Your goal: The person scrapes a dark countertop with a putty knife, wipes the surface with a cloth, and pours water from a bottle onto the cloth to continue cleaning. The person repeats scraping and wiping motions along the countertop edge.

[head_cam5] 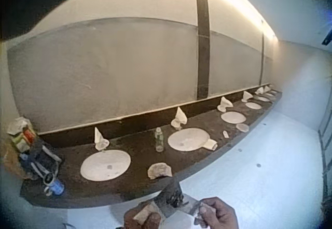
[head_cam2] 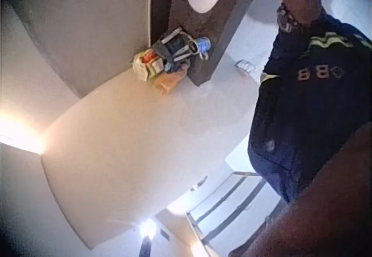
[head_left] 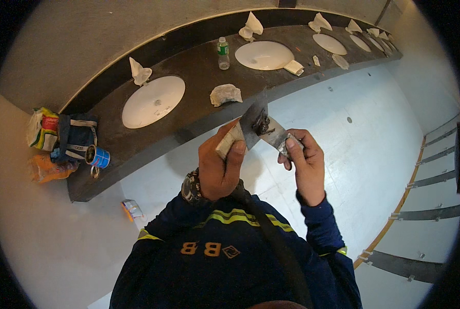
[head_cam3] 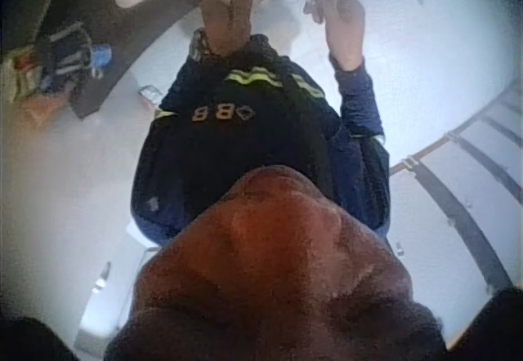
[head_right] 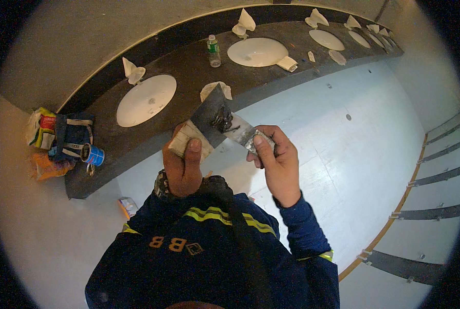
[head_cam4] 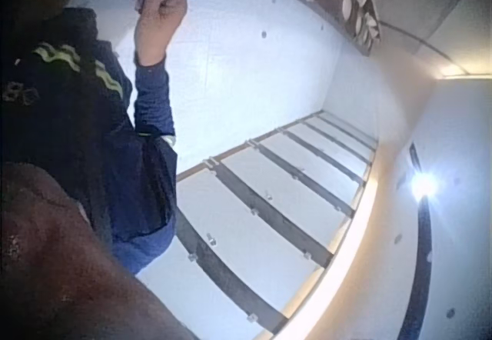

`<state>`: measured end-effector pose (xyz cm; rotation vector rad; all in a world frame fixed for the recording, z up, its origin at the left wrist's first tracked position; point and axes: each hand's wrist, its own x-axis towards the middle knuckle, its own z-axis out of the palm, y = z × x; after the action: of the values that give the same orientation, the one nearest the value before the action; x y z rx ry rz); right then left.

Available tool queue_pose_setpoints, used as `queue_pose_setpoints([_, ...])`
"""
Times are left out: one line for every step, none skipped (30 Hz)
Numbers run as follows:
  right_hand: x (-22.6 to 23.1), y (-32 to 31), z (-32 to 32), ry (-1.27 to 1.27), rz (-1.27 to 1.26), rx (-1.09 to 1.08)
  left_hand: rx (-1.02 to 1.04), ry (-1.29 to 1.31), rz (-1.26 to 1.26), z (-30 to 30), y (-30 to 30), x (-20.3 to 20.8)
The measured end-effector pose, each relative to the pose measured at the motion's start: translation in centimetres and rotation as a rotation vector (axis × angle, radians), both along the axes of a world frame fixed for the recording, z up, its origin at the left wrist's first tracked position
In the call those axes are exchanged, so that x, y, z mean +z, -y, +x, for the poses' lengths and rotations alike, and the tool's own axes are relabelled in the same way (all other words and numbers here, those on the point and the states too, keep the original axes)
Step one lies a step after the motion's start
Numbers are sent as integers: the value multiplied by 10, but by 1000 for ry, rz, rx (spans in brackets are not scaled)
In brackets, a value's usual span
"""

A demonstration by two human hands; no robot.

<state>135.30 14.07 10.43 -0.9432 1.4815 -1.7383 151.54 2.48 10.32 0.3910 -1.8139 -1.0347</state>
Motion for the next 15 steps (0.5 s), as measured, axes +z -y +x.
queue_pose_setpoints([-3,4,5,52,-30,-16,5,11,-39,1,1,0])
queue_pose_setpoints([-4,6,9,104,-59,-33,10,22,-78,1,3,-1])
queue_pose_setpoints([-4,7,10,121,-57,-22,11,34,-116,1,4,-3])
queue_pose_setpoints([-2,7,10,139,-55,-11,13,49,-100,1,3,-2])
queue_pose_setpoints([-1,7,11,156,-53,-1,15,65,-83,2,0,-1])
queue_pose_setpoints([3,8,12,166,-49,-7,22,79,-71,2,-1,1])
queue_pose_setpoints([7,8,14,175,-45,-12,40,78,-102,1,-1,3])
queue_pose_setpoints([9,9,16,185,-40,-17,57,77,-132,1,-2,5])
queue_pose_setpoints([9,10,15,195,-45,4,73,74,-162,1,-2,5])
queue_pose_setpoints([9,9,14,206,-48,25,75,86,-161,1,-1,6])
queue_pose_setpoints([9,10,14,217,-52,47,78,97,-159,1,-1,7])
queue_pose_setpoints([8,12,15,223,-57,46,82,111,-157,2,-1,7])
queue_pose_setpoints([7,14,16,230,-62,44,68,110,-133,2,-2,7])
queue_pose_setpoints([6,16,17,236,-67,42,54,110,-110,2,-2,7])
queue_pose_setpoints([8,17,18,238,-78,46,41,108,-87,2,-2,7])
